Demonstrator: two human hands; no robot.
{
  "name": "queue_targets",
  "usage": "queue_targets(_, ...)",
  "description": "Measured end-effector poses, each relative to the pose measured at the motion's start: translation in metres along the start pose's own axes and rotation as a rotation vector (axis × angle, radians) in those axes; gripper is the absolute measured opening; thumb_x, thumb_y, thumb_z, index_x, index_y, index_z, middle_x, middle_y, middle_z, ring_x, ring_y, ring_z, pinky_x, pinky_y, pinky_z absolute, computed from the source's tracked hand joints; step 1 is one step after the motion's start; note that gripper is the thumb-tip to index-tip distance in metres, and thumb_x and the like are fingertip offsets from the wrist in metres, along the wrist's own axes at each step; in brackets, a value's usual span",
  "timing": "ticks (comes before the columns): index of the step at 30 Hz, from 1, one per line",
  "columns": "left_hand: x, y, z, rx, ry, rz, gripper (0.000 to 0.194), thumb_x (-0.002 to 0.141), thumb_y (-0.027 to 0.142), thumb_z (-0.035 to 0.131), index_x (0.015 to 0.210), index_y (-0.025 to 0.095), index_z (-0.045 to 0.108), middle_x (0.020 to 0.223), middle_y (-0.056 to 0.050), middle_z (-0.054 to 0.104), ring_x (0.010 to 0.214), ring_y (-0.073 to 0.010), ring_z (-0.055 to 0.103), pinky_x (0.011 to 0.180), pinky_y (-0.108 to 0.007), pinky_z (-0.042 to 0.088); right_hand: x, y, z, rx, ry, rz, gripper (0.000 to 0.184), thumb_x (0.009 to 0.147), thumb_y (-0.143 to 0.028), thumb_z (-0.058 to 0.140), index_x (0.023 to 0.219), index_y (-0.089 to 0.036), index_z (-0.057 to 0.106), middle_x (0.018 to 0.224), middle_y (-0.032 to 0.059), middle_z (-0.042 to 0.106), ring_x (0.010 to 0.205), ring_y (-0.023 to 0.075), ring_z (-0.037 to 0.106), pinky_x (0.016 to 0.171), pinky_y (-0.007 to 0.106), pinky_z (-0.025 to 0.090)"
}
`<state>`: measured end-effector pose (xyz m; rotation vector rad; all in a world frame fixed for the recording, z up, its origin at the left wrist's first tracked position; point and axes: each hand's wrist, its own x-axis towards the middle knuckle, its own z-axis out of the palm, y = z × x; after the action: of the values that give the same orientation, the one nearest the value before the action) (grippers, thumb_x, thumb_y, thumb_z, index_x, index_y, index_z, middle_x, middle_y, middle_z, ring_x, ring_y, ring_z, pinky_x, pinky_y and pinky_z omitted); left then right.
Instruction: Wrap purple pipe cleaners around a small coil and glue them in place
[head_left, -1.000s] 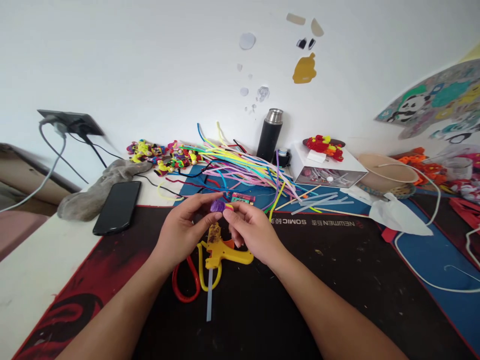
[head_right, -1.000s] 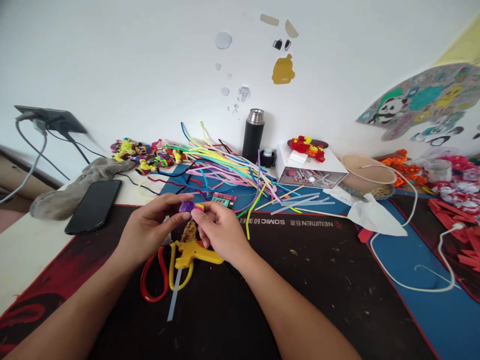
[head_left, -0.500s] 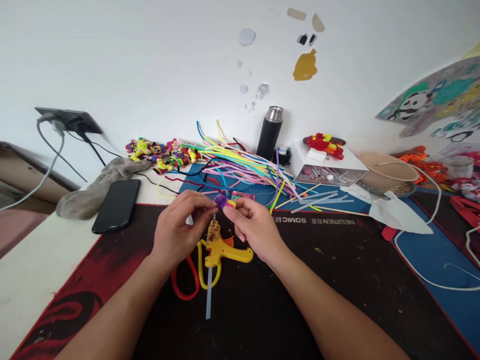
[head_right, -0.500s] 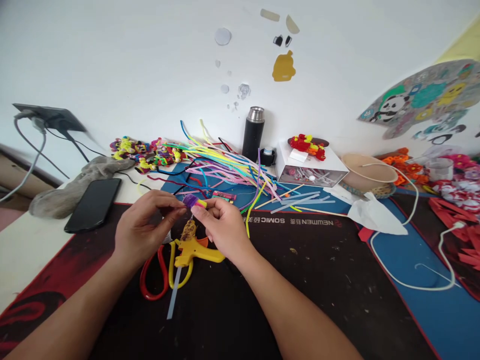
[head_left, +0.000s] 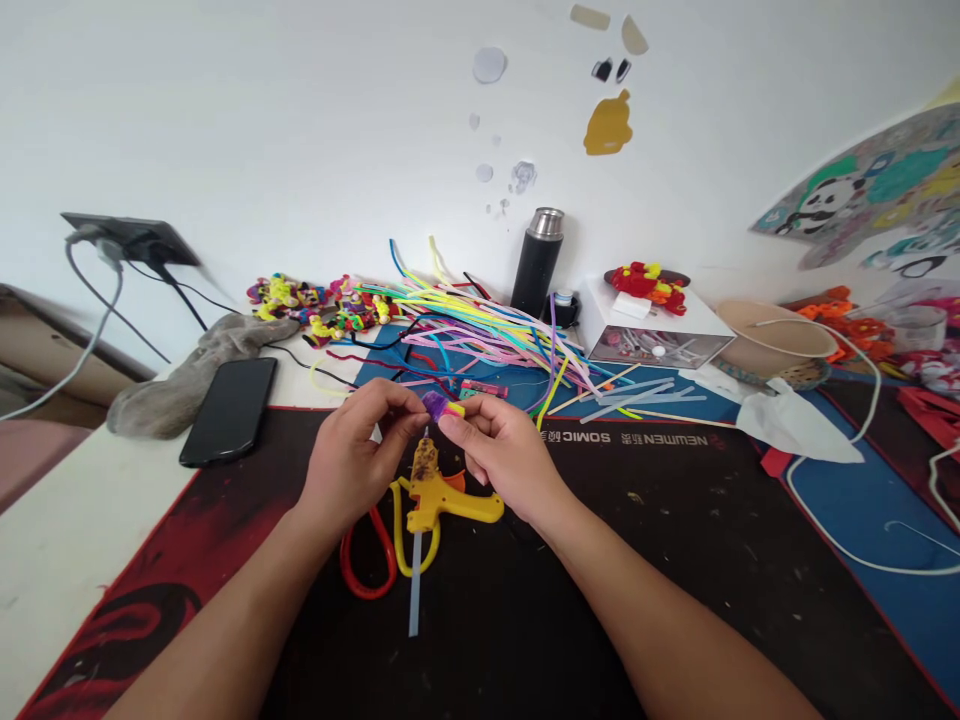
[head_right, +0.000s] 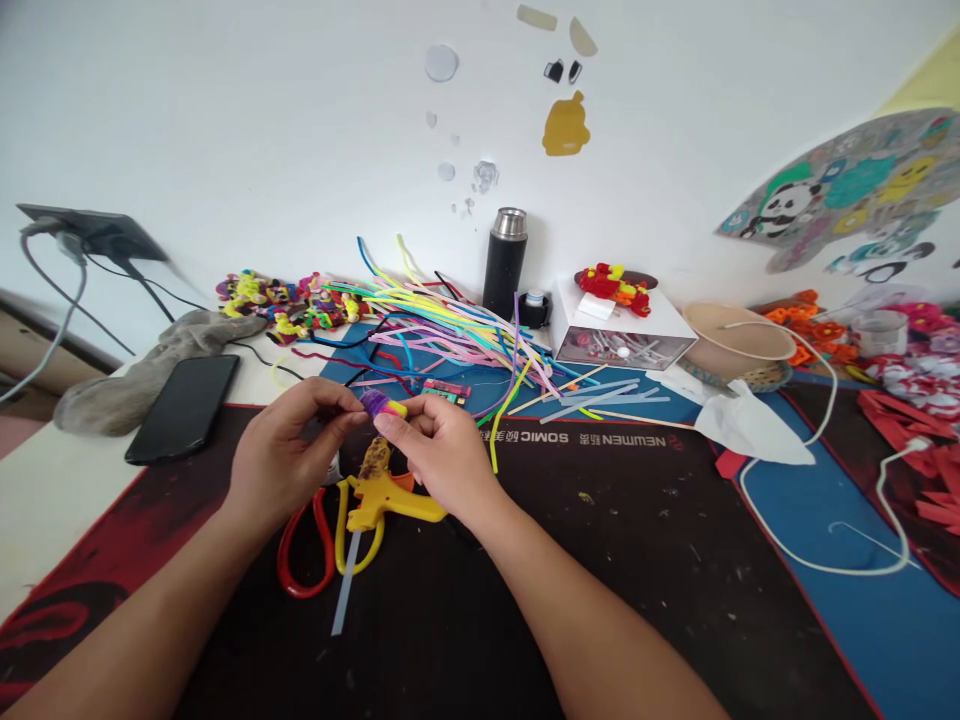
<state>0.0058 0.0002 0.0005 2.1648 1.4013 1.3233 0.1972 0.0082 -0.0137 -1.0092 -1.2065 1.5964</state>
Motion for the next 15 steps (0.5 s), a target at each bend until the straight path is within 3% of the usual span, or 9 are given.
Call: queue_targets(15, 0.0002, -0.0001, 0.0009, -0.046, -0.088, -0.096, 0.008, 0.099, 0.026, 0.059, 0.091, 0.027, 0.059, 0.083, 0.0, 0.066, 0.073, -0.0206, 0.061, 0.069, -0.032, 0.046, -0.0002, 0.0, 0.0013, 0.007, 0.01, 0.01, 0.046, 0.083, -0.061, 0.087, 0.091, -0.021, 0.065, 0.056, -0.0108, 0.049, 0.037, 0.0073, 0.041, 0.038, 0.024, 0.022)
